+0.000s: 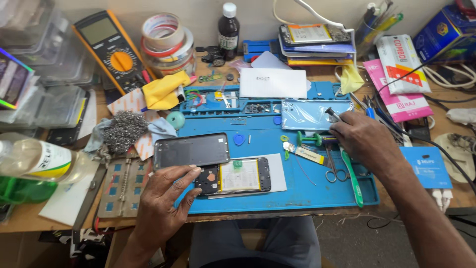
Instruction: The person first powers on and taps a smartphone to test it, then opens the phone's back cover and uses a screwdriver to pry and loosen the battery inside the device, working on the repair mat.
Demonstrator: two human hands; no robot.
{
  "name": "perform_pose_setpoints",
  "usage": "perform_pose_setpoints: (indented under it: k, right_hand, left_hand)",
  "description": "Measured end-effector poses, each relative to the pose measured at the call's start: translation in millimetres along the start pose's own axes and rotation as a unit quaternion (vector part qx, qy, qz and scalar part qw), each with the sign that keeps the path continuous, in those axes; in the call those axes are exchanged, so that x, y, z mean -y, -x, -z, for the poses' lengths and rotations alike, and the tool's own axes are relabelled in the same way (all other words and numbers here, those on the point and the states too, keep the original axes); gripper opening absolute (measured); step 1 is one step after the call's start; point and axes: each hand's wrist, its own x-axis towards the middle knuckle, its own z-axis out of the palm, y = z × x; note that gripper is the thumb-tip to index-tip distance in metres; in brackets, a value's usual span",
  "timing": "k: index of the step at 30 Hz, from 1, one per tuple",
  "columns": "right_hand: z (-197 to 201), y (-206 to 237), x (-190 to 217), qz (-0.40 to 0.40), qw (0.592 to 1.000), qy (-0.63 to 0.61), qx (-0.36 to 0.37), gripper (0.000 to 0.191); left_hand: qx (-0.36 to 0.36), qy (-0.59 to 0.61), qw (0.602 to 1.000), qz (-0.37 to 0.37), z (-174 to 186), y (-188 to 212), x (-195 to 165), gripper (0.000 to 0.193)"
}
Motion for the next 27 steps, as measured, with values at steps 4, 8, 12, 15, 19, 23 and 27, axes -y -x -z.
perform_pose_setpoints:
  k: [4, 8, 12, 15, 19, 23, 27]
  right_hand:
    - [3, -1, -3, 0.013, 0.999, -0.011, -0.045, 0.016]
    - [19, 4, -10, -0.028, 0.994, -0.083, -0.067, 0.019]
    - [36, 0, -19, -0.014, 0.981, -0.147, -0.124, 0.016]
    - [39, -19, -21, -0.025, 0.98, -0.139, -0.14, 0.017]
    - [16, -70, -1, 0.041, 0.975, -0.071, -0.206, 0.01]
    - [-8, -112, 13, 0.112, 0.978, -0.032, -0.172, 0.007]
    - [0, -84, -6, 0.123, 0.976, -0.168, -0.058, 0.017]
  left_hand:
    - [-0.036, -0.019, 0.999, 0.019, -3, 19, 14, 0.043]
    - [-0.046, -0.018, 0.998, 0.036, -9, 28, 25, 0.042]
    - [-0.056, -0.009, 0.998, 0.036, -14, 33, 30, 0.043]
    - [-0.059, -0.013, 0.997, 0.039, -16, 34, 30, 0.044]
    - [-0.067, -0.032, 0.996, 0.041, -16, 33, 26, 0.044]
    - [-0.071, -0.044, 0.995, 0.045, -17, 29, 23, 0.043]
    - [-0.061, -0.042, 0.995, 0.061, -18, 27, 25, 0.042]
